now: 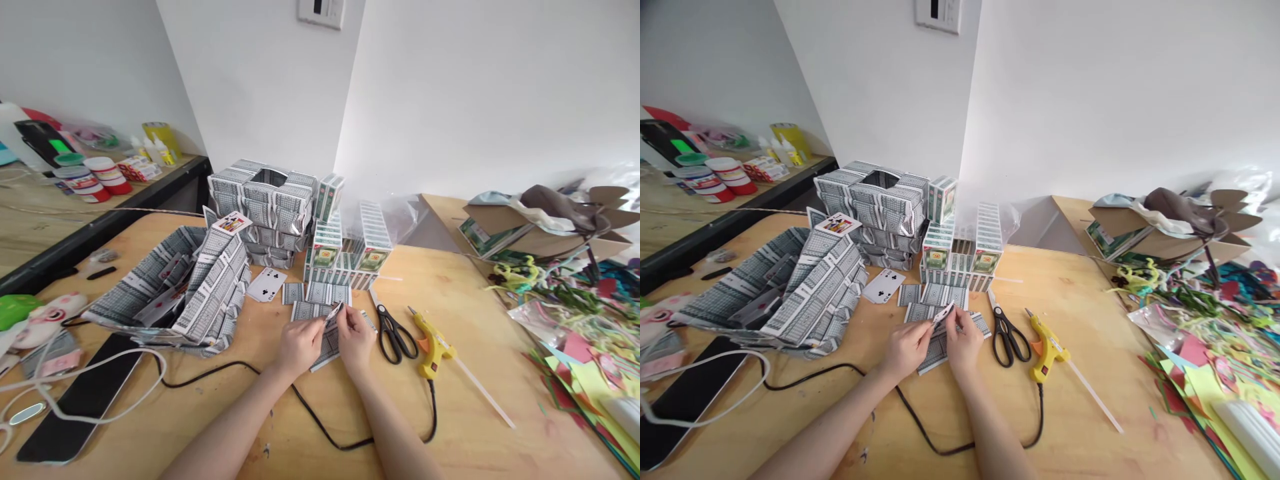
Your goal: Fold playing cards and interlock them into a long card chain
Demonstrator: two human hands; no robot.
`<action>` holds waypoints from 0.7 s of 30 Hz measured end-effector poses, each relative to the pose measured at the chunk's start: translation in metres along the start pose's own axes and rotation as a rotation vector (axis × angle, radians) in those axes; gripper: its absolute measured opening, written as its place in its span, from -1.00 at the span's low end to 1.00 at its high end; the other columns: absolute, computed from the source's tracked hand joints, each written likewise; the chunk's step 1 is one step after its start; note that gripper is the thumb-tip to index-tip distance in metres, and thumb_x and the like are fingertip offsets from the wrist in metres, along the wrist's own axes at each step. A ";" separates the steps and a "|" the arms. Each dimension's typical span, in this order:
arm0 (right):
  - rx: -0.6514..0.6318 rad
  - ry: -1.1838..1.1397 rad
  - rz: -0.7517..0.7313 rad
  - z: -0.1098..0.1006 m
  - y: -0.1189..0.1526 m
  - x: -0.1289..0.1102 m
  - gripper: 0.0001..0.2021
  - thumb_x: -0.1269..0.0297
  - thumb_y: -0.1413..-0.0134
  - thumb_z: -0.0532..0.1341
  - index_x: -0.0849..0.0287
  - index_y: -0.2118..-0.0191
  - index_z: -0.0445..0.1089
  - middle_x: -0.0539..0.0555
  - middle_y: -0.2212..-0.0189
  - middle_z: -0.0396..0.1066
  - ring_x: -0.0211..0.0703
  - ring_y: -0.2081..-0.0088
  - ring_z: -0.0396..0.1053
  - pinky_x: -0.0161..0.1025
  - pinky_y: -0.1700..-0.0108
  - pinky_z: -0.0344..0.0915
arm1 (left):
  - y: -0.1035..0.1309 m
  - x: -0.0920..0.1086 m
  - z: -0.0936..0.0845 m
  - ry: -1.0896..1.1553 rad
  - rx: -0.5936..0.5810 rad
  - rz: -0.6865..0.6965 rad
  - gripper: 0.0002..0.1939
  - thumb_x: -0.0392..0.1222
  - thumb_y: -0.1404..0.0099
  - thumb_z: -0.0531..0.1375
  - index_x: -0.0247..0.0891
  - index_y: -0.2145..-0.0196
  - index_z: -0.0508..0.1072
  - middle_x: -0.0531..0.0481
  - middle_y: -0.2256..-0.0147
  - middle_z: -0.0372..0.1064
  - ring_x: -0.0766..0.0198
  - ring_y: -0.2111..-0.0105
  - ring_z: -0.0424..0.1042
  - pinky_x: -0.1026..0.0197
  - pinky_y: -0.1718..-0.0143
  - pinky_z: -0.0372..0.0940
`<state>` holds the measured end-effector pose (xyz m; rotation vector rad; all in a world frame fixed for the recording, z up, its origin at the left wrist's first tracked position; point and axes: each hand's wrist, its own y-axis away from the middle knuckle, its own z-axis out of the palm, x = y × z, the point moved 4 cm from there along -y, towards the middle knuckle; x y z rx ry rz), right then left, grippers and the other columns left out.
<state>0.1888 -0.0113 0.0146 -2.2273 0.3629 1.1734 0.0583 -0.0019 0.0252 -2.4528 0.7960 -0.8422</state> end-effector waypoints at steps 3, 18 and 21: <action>-0.017 -0.091 0.019 0.003 -0.001 0.004 -0.73 0.18 -0.02 0.05 0.23 0.33 0.40 0.05 0.54 0.40 -0.25 0.53 0.29 -0.34 0.44 0.21 | 0.000 -0.007 0.000 0.010 0.024 -0.105 -0.80 -0.24 -0.23 -0.01 -0.26 0.44 0.38 -0.01 0.60 0.38 0.35 0.58 0.36 0.34 0.54 0.16; -0.284 -0.088 -0.047 0.018 -0.006 0.004 -0.74 0.20 -0.03 0.01 0.21 0.44 0.37 -0.02 0.66 0.31 -0.28 0.62 0.21 -0.38 0.55 0.13 | 0.001 -0.020 -0.005 0.102 0.094 -0.280 -0.79 -0.18 -0.21 0.01 -0.25 0.40 0.42 -0.03 0.50 0.46 0.34 0.53 0.40 0.35 0.47 0.21; -0.187 0.049 -0.068 0.015 -0.001 -0.002 -0.73 0.21 -0.05 -0.01 0.20 0.49 0.34 -0.03 0.69 0.27 -0.30 0.64 0.16 -0.37 0.55 0.09 | 0.001 -0.015 -0.002 0.125 0.067 -0.258 -0.78 -0.17 -0.21 0.02 -0.26 0.42 0.43 -0.02 0.53 0.45 0.35 0.56 0.38 0.36 0.51 0.19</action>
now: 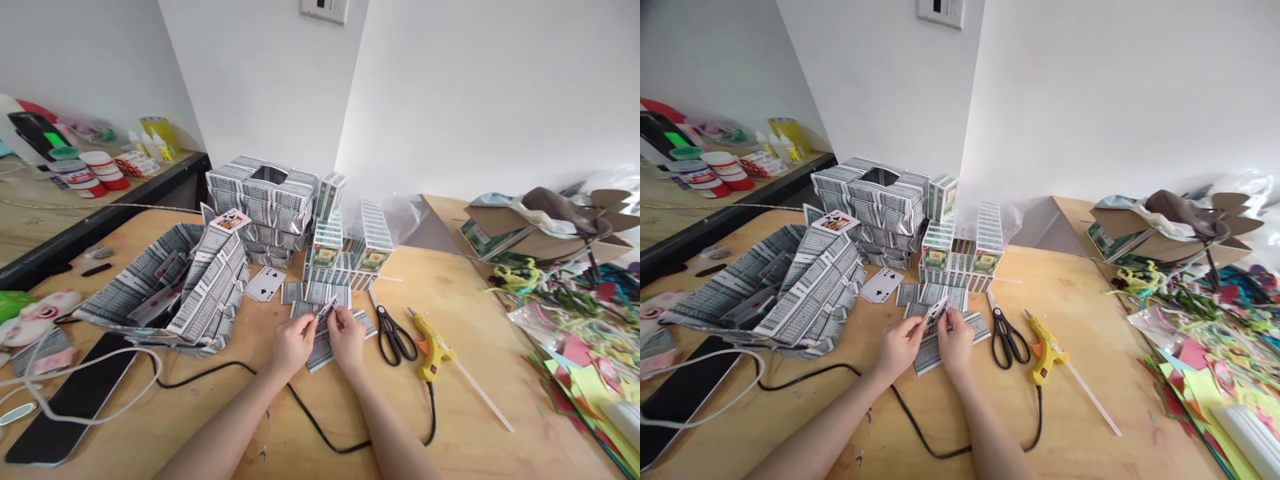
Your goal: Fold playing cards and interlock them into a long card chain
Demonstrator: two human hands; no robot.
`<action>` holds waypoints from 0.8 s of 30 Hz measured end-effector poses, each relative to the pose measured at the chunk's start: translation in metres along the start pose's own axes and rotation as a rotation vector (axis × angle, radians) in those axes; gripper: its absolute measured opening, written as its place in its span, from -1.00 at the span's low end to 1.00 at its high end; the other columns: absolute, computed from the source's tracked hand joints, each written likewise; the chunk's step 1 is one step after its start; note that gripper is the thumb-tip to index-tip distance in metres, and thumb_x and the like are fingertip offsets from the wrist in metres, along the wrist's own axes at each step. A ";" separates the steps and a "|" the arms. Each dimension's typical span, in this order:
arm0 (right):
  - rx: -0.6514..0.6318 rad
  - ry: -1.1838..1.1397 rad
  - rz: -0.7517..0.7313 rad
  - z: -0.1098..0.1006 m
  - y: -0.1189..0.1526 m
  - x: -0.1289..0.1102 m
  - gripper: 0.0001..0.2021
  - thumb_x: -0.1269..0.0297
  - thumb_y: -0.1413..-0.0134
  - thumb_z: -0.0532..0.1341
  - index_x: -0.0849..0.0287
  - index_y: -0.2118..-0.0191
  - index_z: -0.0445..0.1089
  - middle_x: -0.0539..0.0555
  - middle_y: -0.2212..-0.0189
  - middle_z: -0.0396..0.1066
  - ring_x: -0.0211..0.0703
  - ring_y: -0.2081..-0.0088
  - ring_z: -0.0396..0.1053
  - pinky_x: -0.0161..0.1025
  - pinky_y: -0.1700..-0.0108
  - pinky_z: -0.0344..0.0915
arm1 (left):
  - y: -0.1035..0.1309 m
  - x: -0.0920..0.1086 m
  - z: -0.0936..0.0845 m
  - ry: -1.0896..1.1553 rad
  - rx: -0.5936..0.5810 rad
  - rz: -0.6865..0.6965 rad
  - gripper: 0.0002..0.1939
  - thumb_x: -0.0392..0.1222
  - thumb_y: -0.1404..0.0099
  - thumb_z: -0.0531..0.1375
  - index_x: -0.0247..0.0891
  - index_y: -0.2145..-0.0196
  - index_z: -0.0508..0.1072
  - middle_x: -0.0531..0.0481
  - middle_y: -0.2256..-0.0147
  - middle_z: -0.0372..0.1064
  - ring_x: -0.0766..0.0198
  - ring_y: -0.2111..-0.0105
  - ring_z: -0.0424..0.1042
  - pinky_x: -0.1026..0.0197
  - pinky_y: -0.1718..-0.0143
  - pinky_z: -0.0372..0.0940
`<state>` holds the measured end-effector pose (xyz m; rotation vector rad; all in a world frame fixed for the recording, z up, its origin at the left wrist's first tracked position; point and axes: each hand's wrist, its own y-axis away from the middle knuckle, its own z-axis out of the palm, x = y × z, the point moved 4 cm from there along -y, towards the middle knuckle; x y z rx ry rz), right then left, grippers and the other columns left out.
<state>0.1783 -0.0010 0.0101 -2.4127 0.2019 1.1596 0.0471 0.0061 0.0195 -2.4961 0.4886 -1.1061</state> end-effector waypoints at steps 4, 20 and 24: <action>0.091 0.024 0.066 0.000 0.005 -0.001 -0.75 0.22 -0.04 0.00 0.19 0.46 0.36 0.01 0.65 0.32 -0.26 0.62 0.19 -0.35 0.53 0.11 | 0.002 0.003 0.004 -0.013 -0.003 0.029 -0.80 -0.19 -0.21 0.02 -0.24 0.40 0.43 -0.01 0.52 0.45 0.35 0.56 0.38 0.35 0.51 0.19; -0.089 -0.154 0.084 0.004 -0.003 0.003 -0.75 0.23 0.01 0.04 0.23 0.43 0.42 0.02 0.60 0.41 -0.22 0.57 0.29 -0.35 0.49 0.19 | -0.001 -0.002 -0.004 -0.022 0.086 -0.016 -0.82 -0.20 -0.20 0.03 -0.26 0.38 0.41 -0.02 0.49 0.46 0.32 0.52 0.40 0.35 0.48 0.21; 0.021 0.053 0.094 0.001 0.004 0.000 -0.69 0.19 -0.02 0.00 0.22 0.52 0.39 0.00 0.69 0.34 -0.27 0.64 0.20 -0.36 0.51 0.11 | 0.001 0.003 0.001 -0.005 0.026 0.012 -0.81 -0.18 -0.19 0.04 -0.26 0.43 0.41 0.00 0.56 0.43 0.35 0.58 0.37 0.35 0.52 0.18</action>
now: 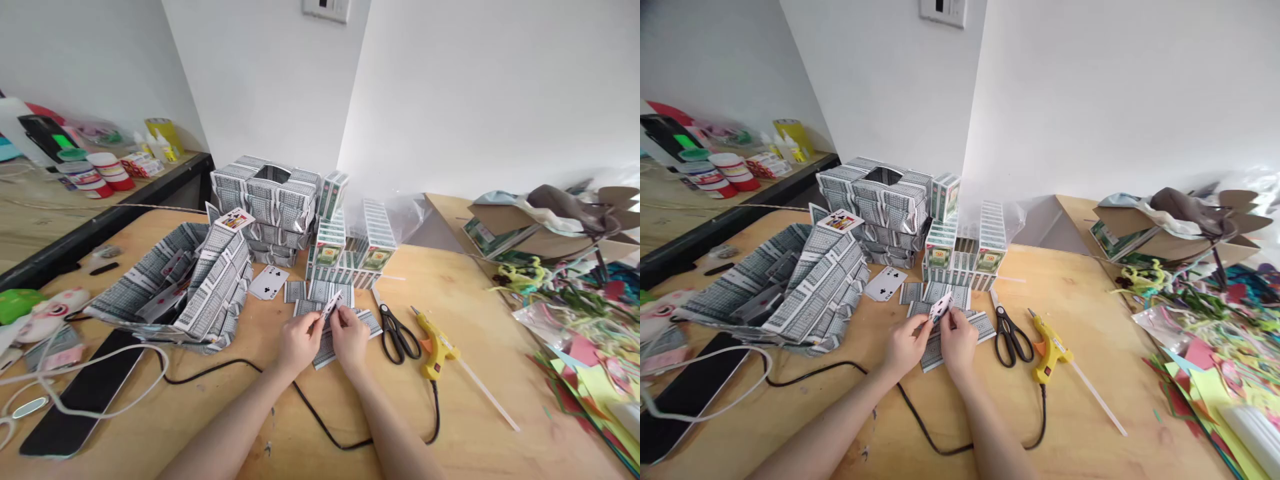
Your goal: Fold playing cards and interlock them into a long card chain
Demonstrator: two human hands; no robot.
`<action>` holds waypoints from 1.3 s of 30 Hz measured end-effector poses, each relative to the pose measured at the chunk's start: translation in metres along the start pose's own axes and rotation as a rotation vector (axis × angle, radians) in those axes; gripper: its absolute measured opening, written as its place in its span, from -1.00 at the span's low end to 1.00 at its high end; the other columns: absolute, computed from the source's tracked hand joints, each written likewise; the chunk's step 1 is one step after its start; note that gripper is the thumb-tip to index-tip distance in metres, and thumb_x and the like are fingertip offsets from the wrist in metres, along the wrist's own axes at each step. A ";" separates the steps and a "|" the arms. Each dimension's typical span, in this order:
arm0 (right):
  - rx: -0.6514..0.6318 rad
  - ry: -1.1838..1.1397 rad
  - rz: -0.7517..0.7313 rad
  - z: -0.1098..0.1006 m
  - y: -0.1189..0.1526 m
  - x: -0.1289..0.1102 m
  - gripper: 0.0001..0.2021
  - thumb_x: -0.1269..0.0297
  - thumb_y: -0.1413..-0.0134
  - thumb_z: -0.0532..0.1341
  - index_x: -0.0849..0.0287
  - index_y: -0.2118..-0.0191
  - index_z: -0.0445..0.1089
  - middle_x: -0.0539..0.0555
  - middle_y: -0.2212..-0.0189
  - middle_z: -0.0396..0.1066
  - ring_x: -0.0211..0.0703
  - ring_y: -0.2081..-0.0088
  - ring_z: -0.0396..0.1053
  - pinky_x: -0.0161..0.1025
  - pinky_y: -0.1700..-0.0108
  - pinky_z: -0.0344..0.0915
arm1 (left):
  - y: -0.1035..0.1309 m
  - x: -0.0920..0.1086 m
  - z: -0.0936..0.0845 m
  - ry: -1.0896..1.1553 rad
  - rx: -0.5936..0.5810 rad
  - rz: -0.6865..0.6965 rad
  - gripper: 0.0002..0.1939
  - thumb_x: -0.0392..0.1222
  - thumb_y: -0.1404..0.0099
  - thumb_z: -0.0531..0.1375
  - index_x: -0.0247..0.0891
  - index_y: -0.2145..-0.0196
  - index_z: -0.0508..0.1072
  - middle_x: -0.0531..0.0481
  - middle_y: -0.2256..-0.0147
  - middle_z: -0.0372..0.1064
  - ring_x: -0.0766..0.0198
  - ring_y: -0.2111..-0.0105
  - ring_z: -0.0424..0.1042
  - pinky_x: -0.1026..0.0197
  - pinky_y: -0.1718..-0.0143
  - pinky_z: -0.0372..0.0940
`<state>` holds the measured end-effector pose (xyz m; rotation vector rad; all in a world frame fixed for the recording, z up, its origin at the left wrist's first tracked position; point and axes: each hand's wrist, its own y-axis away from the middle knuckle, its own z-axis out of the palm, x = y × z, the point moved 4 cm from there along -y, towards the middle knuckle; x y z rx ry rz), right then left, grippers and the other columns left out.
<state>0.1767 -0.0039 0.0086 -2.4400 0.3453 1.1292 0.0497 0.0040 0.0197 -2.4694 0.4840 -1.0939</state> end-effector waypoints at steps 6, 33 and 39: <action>0.034 -0.005 0.049 0.001 0.004 0.001 -0.70 0.20 -0.03 0.00 0.22 0.37 0.43 0.06 0.60 0.43 -0.21 0.57 0.30 -0.33 0.45 0.18 | -0.001 0.001 0.000 0.020 -0.001 -0.017 -0.81 -0.18 -0.19 0.04 -0.25 0.43 0.42 -0.01 0.54 0.44 0.33 0.57 0.37 0.34 0.50 0.17; -0.442 -0.787 0.313 0.015 -0.006 0.012 -0.65 -0.07 0.04 0.06 0.13 0.55 0.16 -0.11 0.75 0.16 -0.30 0.76 0.11 -0.34 0.73 0.07 | -0.009 -0.019 0.009 0.646 -0.141 -0.482 -0.86 -0.18 -0.08 0.12 -0.29 0.55 0.32 0.05 0.56 0.33 0.35 0.56 0.29 0.35 0.53 0.15; -0.672 -1.008 0.399 0.020 0.003 0.011 -0.62 -0.08 0.02 0.05 0.13 0.58 0.13 -0.15 0.79 0.09 -0.37 0.80 0.00 -0.37 0.77 0.03 | -0.007 -0.023 0.015 0.766 -0.289 -0.507 -0.75 -0.16 -0.06 0.13 -0.30 0.67 0.21 0.13 0.71 0.14 0.42 0.66 0.14 0.36 0.62 0.00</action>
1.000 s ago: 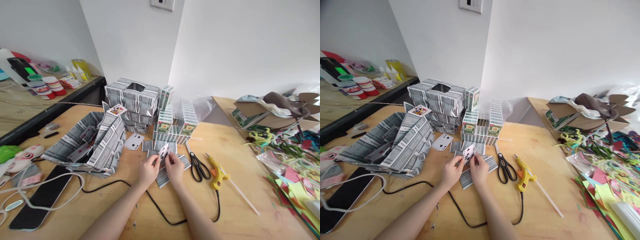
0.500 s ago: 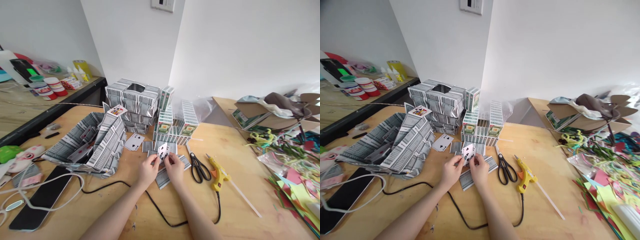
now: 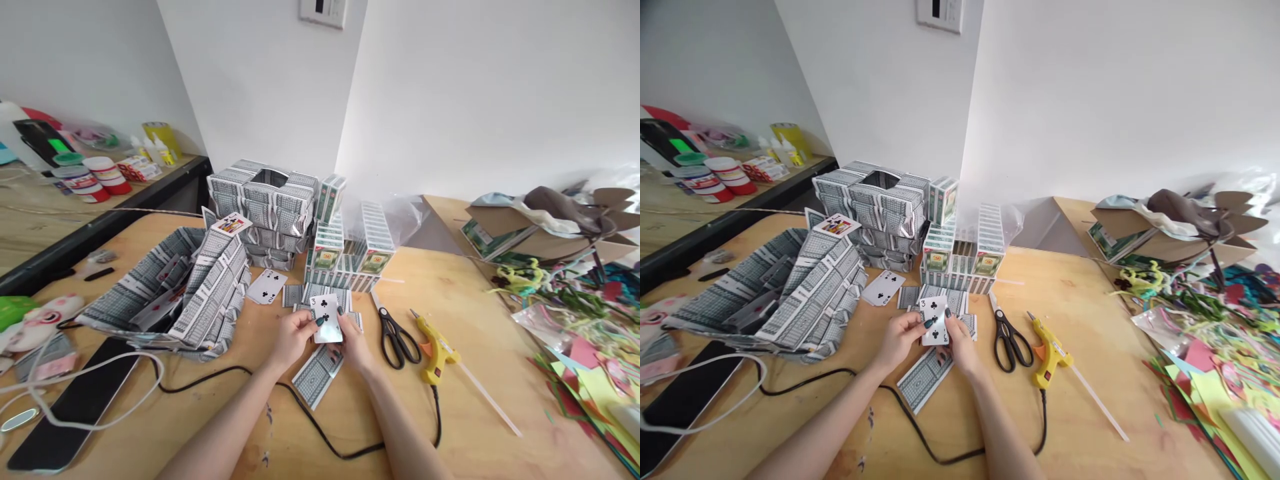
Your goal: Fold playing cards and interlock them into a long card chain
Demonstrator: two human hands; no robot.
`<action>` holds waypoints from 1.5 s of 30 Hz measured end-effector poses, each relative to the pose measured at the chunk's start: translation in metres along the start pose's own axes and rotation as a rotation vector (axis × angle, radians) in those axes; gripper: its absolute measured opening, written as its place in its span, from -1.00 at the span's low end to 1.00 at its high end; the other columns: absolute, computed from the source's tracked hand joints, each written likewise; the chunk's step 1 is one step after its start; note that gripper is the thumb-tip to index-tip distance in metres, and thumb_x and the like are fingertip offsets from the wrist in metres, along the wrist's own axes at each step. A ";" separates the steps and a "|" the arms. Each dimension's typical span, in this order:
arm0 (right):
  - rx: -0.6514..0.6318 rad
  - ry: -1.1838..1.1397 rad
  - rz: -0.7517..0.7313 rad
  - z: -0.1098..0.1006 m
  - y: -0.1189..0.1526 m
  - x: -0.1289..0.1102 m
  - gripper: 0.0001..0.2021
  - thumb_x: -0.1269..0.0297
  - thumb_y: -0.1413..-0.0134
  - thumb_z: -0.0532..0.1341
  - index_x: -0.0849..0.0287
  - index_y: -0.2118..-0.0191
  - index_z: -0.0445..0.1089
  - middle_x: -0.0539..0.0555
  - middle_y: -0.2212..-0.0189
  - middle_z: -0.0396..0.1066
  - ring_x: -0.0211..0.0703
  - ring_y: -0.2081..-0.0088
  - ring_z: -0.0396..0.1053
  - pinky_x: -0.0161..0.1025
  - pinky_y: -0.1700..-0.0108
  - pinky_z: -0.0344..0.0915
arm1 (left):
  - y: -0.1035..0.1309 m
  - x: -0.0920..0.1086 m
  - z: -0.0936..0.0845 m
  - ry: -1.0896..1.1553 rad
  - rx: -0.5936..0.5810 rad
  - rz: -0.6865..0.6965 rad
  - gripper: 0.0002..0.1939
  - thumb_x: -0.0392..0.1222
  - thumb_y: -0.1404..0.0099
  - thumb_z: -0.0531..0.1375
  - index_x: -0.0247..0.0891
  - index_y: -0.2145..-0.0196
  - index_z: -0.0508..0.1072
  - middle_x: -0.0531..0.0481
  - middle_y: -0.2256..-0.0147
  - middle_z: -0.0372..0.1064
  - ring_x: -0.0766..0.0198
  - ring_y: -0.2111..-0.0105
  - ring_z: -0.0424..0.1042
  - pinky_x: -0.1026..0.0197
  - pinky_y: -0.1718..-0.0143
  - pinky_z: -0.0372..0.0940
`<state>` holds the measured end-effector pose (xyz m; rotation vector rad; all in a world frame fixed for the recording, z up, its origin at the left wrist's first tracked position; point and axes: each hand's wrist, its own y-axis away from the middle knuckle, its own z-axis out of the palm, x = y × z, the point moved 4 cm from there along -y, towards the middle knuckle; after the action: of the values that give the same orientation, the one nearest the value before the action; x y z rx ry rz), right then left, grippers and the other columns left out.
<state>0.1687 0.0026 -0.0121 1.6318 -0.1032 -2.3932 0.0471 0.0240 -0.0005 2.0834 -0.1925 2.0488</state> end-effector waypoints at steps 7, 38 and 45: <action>0.015 0.237 -0.071 0.003 0.002 -0.009 -0.59 -0.09 -0.03 0.00 0.18 0.56 0.17 -0.16 0.84 0.06 -0.38 0.81 0.05 -0.40 0.76 0.07 | 0.001 0.009 -0.001 0.038 -0.057 -0.035 -0.72 -0.10 -0.04 0.14 -0.31 0.68 0.22 0.12 0.70 0.15 0.41 0.65 0.12 0.35 0.61 0.00; 0.101 0.795 -0.287 0.021 0.007 -0.015 -0.65 0.13 -0.10 -0.04 0.14 0.62 0.18 -0.09 0.84 0.13 -0.32 0.77 0.15 -0.41 0.71 0.02 | 0.004 0.002 0.014 0.504 0.147 -0.272 -0.66 -0.18 0.20 0.33 -0.37 0.41 0.44 -0.09 0.42 0.46 0.27 0.48 0.41 0.27 0.48 0.30; 0.058 0.788 -0.227 0.023 0.007 -0.011 -0.63 0.08 -0.10 -0.05 0.13 0.65 0.10 -0.12 0.84 0.09 -0.31 0.78 0.16 -0.39 0.67 0.06 | 0.004 0.003 0.012 0.532 0.143 -0.296 -0.70 -0.22 0.21 0.32 -0.38 0.44 0.46 -0.07 0.48 0.46 0.23 0.51 0.41 0.24 0.52 0.30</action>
<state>0.1523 -0.0032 0.0075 2.5880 0.1637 -1.7062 0.0582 0.0171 0.0028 1.4440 0.3348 2.3756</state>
